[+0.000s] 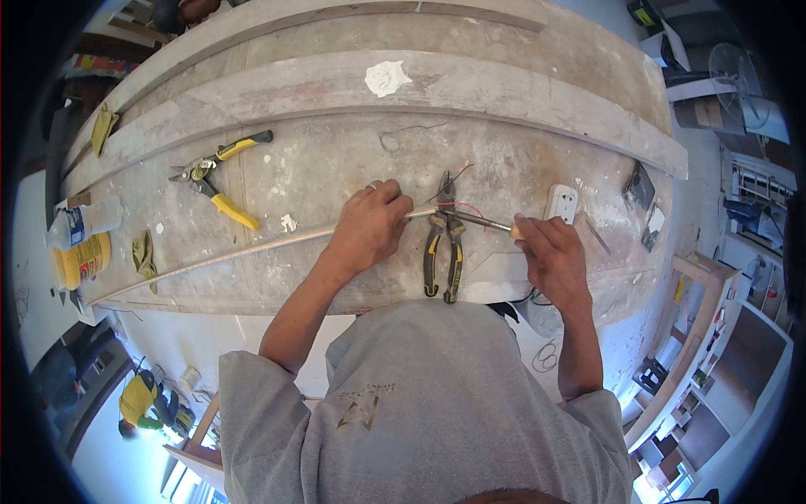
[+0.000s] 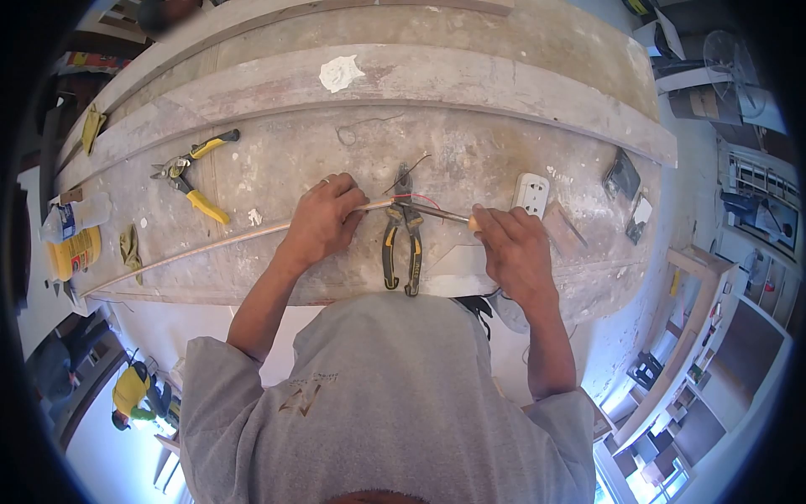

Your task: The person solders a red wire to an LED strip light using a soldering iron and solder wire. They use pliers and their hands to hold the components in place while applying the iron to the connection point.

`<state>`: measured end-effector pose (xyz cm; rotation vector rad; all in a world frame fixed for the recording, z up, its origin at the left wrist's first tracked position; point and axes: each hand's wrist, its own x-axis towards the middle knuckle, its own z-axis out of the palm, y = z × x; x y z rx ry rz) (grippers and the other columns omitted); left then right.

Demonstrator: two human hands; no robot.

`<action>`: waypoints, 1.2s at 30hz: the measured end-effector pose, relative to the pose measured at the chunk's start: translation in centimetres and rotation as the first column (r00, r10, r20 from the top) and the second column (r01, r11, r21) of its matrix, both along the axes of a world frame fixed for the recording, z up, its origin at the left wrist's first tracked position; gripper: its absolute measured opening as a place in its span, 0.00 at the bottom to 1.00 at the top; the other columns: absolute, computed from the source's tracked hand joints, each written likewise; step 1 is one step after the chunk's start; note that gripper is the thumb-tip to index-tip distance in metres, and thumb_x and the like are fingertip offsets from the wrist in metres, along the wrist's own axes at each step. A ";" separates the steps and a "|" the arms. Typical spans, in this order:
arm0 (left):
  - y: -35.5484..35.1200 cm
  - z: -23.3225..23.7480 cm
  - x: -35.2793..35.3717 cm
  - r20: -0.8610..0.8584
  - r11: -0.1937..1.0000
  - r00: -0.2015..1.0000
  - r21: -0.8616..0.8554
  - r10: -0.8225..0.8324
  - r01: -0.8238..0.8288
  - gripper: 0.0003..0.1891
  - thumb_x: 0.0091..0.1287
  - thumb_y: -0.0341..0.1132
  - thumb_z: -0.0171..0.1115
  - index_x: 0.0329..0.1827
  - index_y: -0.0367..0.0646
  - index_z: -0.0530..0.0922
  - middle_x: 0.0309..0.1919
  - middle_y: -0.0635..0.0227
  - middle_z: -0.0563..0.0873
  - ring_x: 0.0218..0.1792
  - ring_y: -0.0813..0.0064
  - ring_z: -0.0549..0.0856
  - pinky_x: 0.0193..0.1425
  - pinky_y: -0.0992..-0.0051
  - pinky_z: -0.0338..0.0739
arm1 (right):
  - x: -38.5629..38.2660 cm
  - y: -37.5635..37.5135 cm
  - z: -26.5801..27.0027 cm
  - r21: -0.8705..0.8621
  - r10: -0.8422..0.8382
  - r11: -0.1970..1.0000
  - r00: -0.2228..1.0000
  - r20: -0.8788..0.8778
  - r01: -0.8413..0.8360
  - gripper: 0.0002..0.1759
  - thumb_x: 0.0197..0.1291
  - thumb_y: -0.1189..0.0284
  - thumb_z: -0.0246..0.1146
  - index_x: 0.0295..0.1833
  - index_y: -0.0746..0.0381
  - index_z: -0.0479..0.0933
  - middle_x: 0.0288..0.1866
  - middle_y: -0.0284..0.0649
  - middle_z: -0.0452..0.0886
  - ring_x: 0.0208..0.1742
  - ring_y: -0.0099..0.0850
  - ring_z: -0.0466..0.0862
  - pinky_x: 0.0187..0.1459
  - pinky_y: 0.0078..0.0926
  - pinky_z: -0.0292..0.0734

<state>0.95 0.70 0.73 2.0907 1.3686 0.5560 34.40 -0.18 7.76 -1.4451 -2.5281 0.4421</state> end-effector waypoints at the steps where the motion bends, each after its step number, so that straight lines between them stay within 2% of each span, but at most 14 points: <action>1: 0.0 0.0 0.0 0.001 1.000 1.000 -0.010 0.006 -0.006 0.10 0.61 0.26 0.74 0.44 0.43 0.84 0.42 0.61 0.83 0.46 0.51 0.86 0.51 0.53 0.82 | -0.1 0.0 0.0 -0.006 -0.002 1.000 1.000 -0.011 0.002 0.29 0.56 0.82 0.77 0.66 0.64 0.86 0.51 0.45 0.92 0.45 0.45 0.86 0.47 0.43 0.80; 17: 0.1 0.4 0.0 0.002 0.999 1.000 -0.039 -0.009 0.009 0.08 0.62 0.25 0.72 0.41 0.42 0.82 0.42 0.59 0.82 0.49 0.51 0.85 0.55 0.53 0.82 | -0.2 0.3 0.0 0.002 0.019 1.000 1.000 0.001 -0.019 0.28 0.57 0.82 0.76 0.66 0.66 0.86 0.51 0.46 0.91 0.45 0.44 0.86 0.48 0.43 0.81; 19: 0.1 0.5 0.0 0.003 0.999 1.000 -0.035 -0.011 0.011 0.08 0.62 0.25 0.72 0.41 0.42 0.82 0.43 0.59 0.82 0.49 0.51 0.85 0.55 0.53 0.82 | 0.0 0.2 -0.4 0.026 0.035 0.999 0.999 0.018 -0.036 0.27 0.60 0.78 0.76 0.66 0.64 0.86 0.52 0.41 0.91 0.45 0.40 0.84 0.45 0.41 0.77; 24: 0.1 0.4 0.0 0.005 0.999 1.000 -0.035 -0.010 0.010 0.08 0.62 0.25 0.72 0.41 0.43 0.82 0.43 0.59 0.82 0.50 0.51 0.85 0.56 0.53 0.82 | -0.1 0.2 -0.2 0.025 0.038 0.999 0.999 0.017 -0.039 0.27 0.60 0.78 0.76 0.66 0.64 0.86 0.52 0.41 0.91 0.46 0.40 0.85 0.46 0.41 0.78; 27: 0.1 0.3 -0.1 -0.007 0.998 1.000 -0.058 -0.008 0.008 0.08 0.62 0.25 0.72 0.41 0.43 0.82 0.43 0.59 0.82 0.50 0.51 0.85 0.56 0.53 0.82 | 0.0 0.3 -0.3 0.027 0.038 0.999 0.999 0.020 -0.039 0.27 0.60 0.78 0.76 0.66 0.64 0.86 0.52 0.41 0.91 0.46 0.40 0.85 0.46 0.41 0.78; 29: 0.0 0.0 -0.2 -0.013 0.999 1.000 -0.034 -0.006 0.006 0.11 0.61 0.26 0.74 0.45 0.43 0.83 0.45 0.61 0.83 0.48 0.51 0.86 0.53 0.53 0.83 | 0.0 0.3 -0.3 0.033 0.039 0.999 0.999 0.024 -0.040 0.27 0.60 0.78 0.76 0.66 0.64 0.86 0.52 0.41 0.91 0.46 0.40 0.85 0.46 0.41 0.78; 36: 0.0 0.3 -0.2 0.004 0.999 1.000 -0.045 0.003 -0.003 0.11 0.62 0.26 0.74 0.45 0.44 0.84 0.45 0.61 0.84 0.48 0.51 0.86 0.53 0.53 0.83 | -0.9 0.5 0.2 0.012 0.038 0.999 0.999 0.007 -0.038 0.26 0.61 0.77 0.76 0.67 0.63 0.86 0.51 0.39 0.91 0.47 0.39 0.85 0.47 0.41 0.78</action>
